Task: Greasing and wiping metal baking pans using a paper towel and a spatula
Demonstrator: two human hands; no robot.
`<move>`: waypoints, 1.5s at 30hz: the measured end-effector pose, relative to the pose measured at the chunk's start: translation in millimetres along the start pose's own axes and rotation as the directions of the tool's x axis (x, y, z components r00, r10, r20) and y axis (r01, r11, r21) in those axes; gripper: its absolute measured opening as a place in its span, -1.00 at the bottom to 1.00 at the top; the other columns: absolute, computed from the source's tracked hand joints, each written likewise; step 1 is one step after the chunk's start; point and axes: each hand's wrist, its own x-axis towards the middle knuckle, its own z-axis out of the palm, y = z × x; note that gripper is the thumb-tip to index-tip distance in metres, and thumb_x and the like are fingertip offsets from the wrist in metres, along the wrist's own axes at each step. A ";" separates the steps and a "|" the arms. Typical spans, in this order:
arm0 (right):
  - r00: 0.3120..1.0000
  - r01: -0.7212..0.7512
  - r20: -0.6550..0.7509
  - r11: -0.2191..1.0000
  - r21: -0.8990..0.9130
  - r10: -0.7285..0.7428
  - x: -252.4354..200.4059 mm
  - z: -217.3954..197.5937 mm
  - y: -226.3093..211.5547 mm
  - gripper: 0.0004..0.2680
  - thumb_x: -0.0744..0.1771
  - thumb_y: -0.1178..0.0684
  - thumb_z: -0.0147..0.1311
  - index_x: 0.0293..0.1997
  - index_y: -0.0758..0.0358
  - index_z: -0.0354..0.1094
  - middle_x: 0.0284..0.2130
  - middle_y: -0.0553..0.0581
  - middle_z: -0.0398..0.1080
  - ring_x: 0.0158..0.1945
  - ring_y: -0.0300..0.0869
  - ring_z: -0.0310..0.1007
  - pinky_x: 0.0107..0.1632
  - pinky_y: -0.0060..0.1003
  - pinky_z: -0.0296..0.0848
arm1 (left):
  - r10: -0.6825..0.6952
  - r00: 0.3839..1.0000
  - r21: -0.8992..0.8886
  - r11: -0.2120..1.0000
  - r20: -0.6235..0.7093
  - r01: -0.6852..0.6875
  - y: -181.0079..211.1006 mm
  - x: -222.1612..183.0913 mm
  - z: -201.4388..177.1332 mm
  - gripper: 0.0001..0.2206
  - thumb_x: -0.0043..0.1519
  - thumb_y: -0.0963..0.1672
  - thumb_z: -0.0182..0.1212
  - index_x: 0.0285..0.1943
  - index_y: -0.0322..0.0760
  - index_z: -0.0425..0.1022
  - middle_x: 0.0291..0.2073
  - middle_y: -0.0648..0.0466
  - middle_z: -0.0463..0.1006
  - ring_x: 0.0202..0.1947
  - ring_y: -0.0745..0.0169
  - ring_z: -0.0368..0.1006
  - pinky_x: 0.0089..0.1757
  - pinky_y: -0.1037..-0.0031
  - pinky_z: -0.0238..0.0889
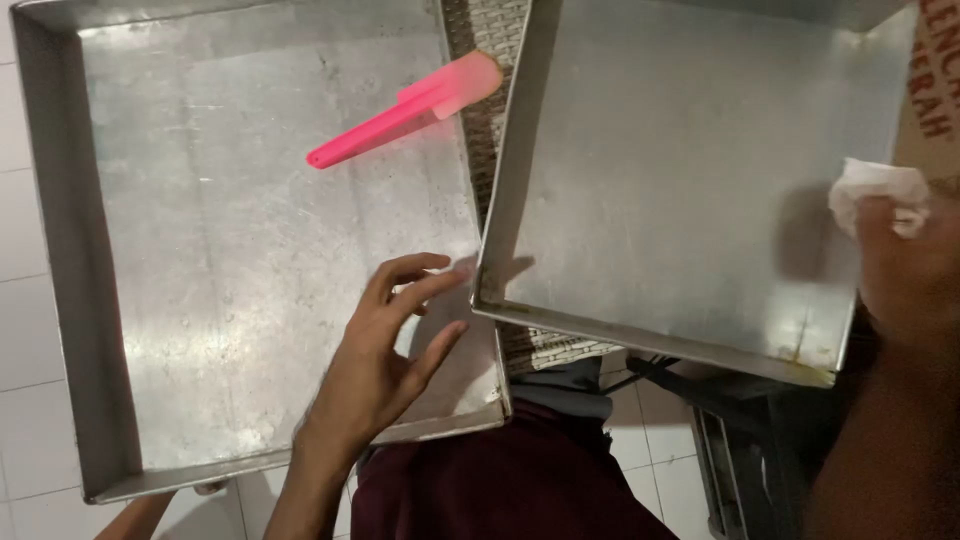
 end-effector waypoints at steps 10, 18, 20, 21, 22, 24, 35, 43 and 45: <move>0.806 -0.589 0.201 0.715 0.378 0.557 11.3 6.8 31.2 -0.91 0.50 0.15 0.09 0.11 0.30 0.39 -0.19 0.01 0.43 -0.36 -0.36 0.33 -0.41 -0.50 0.22 | 0.165 0.986 0.003 0.986 0.029 -0.165 -10.6 25.6 8.9 -0.92 0.22 -0.20 0.32 -0.17 -0.35 0.59 -0.09 0.04 0.45 -0.19 0.24 0.44 -0.24 0.50 0.33; 0.874 0.357 0.404 0.920 -0.160 -0.270 32.5 -35.6 17.3 -0.74 0.38 0.16 0.07 0.14 0.59 0.36 -0.24 0.44 0.40 -0.29 0.18 0.32 -0.15 -0.01 0.27 | 0.342 0.931 0.142 0.935 -0.129 -0.324 24.5 48.7 4.6 -0.84 0.24 -0.21 0.35 -0.16 -0.46 0.45 -0.16 -0.06 0.41 -0.28 0.17 0.44 -0.24 0.46 0.47; 0.954 -0.115 0.265 0.988 -0.099 0.138 22.5 -23.9 21.3 -0.72 0.46 0.02 0.00 0.13 0.56 0.35 -0.16 0.39 0.41 -0.20 0.11 0.33 -0.10 -0.05 0.27 | 0.352 0.926 0.156 0.931 -0.135 -0.331 26.9 51.9 6.8 -0.84 0.25 -0.23 0.34 -0.14 -0.47 0.44 -0.16 -0.07 0.41 -0.30 0.17 0.42 -0.24 0.45 0.46; 0.830 -0.543 0.180 0.839 0.042 0.528 19.2 -17.4 23.5 -0.66 0.55 -0.12 -0.07 0.12 0.52 0.35 -0.09 0.36 0.41 -0.12 0.05 0.32 -0.04 -0.08 0.27 | 0.354 0.923 0.181 0.928 -0.153 -0.326 28.1 53.4 7.5 -0.84 0.27 -0.24 0.33 -0.13 -0.48 0.43 -0.16 -0.08 0.41 -0.31 0.16 0.41 -0.25 0.44 0.45; 0.829 -0.547 0.168 0.836 0.037 0.534 7.6 -14.7 10.7 -0.66 0.55 -0.12 -0.07 0.12 0.52 0.35 -0.09 0.36 0.41 -0.12 0.05 0.32 -0.04 -0.08 0.27 | 0.362 0.920 0.173 0.926 -0.149 -0.337 29.3 54.4 8.7 -0.84 0.27 -0.24 0.33 -0.13 -0.48 0.43 -0.16 -0.08 0.41 -0.31 0.16 0.41 -0.25 0.44 0.45; 0.824 -0.415 0.022 0.577 0.704 0.566 -12.7 -5.1 -15.4 -0.54 0.44 -0.09 0.05 0.50 0.25 0.03 0.16 0.06 0.32 0.06 -0.36 0.38 0.06 -0.56 0.42 | 0.371 0.911 0.197 0.921 -0.182 -0.336 30.8 55.4 9.6 -0.84 0.28 -0.24 0.33 -0.14 -0.49 0.40 -0.18 -0.08 0.41 -0.37 0.20 0.35 -0.31 0.45 0.35; 0.760 -0.081 -0.550 0.891 0.447 0.345 -80.1 76.6 -170.1 -0.60 0.50 0.38 -0.23 0.49 0.19 -0.30 0.31 0.44 0.03 0.29 0.16 0.20 0.36 0.03 0.33 | 0.378 0.911 0.116 0.925 -0.164 -0.363 24.0 48.6 43.9 -0.87 0.28 -0.20 0.29 -0.19 -0.45 0.46 -0.23 -0.06 0.40 -0.43 0.26 0.33 -0.41 0.53 0.35; 0.769 -0.023 -0.624 0.981 0.192 0.140 -64.9 88.9 -194.0 -0.83 0.19 0.41 0.09 -0.22 0.45 0.30 -0.22 0.27 0.31 -0.15 0.07 0.25 0.00 -0.03 0.28 | 0.301 0.942 0.028 0.954 -0.149 -0.300 58.5 42.6 49.9 -0.91 0.27 -0.23 0.29 -0.18 -0.45 0.49 -0.28 0.03 0.35 -0.48 0.38 0.27 -0.46 0.58 0.21; 0.550 -0.159 -0.827 0.987 0.030 0.113 -51.4 62.6 -134.2 -0.77 0.34 0.47 0.20 0.03 0.47 0.26 -0.15 0.30 0.40 -0.14 0.04 0.46 -0.03 -0.10 0.52 | 0.325 0.937 -0.011 0.944 -0.127 -0.329 59.2 41.9 47.9 -0.90 0.27 -0.23 0.28 -0.18 -0.48 0.48 -0.27 0.00 0.33 -0.45 0.33 0.28 -0.42 0.54 0.22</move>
